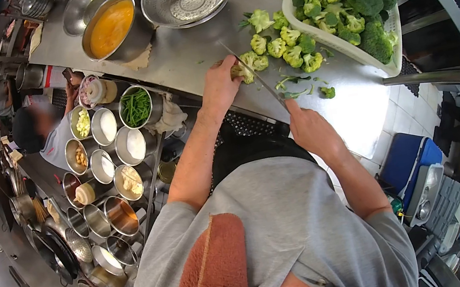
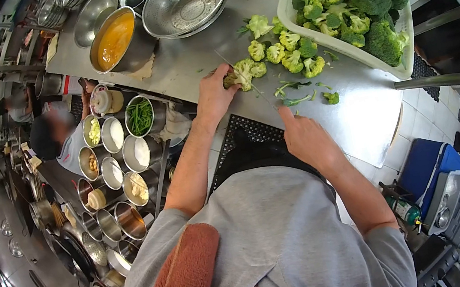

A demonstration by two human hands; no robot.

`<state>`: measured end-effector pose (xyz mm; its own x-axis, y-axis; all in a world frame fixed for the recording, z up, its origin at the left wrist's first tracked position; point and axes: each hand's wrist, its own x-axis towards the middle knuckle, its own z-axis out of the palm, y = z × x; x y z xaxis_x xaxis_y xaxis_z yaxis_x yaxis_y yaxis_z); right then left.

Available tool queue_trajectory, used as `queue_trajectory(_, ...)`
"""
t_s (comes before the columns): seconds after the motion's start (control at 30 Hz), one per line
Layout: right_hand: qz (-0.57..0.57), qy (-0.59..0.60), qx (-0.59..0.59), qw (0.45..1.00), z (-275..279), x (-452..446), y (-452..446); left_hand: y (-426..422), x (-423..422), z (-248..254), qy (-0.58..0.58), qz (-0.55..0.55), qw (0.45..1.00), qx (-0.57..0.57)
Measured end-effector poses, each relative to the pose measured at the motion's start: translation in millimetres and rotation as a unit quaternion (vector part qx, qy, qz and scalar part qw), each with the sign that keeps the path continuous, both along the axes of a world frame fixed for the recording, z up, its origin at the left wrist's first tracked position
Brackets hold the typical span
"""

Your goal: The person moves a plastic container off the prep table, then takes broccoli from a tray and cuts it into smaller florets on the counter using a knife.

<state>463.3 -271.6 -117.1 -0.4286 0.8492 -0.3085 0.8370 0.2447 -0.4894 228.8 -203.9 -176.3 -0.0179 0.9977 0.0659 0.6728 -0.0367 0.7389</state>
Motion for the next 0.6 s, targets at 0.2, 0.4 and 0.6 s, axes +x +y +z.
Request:
queue_trajectory(0.2,0.009,-0.007,-0.038,0.999,15.6,6.7,-4.1,0.3,1.0,-1.5,-0.004,-0.011,1.0,-0.005)
queue_trajectory(0.4,0.031,-0.024,-0.044,0.998,21.9,0.3,0.1,1.7,-3.9,-7.7,-0.024,-0.005,1.0,-0.013)
queue_trajectory(0.6,0.043,-0.045,-0.022,0.998,2.9,-13.8,16.3,3.5,-8.6,-9.4,-0.038,-0.01,0.999,-0.028)
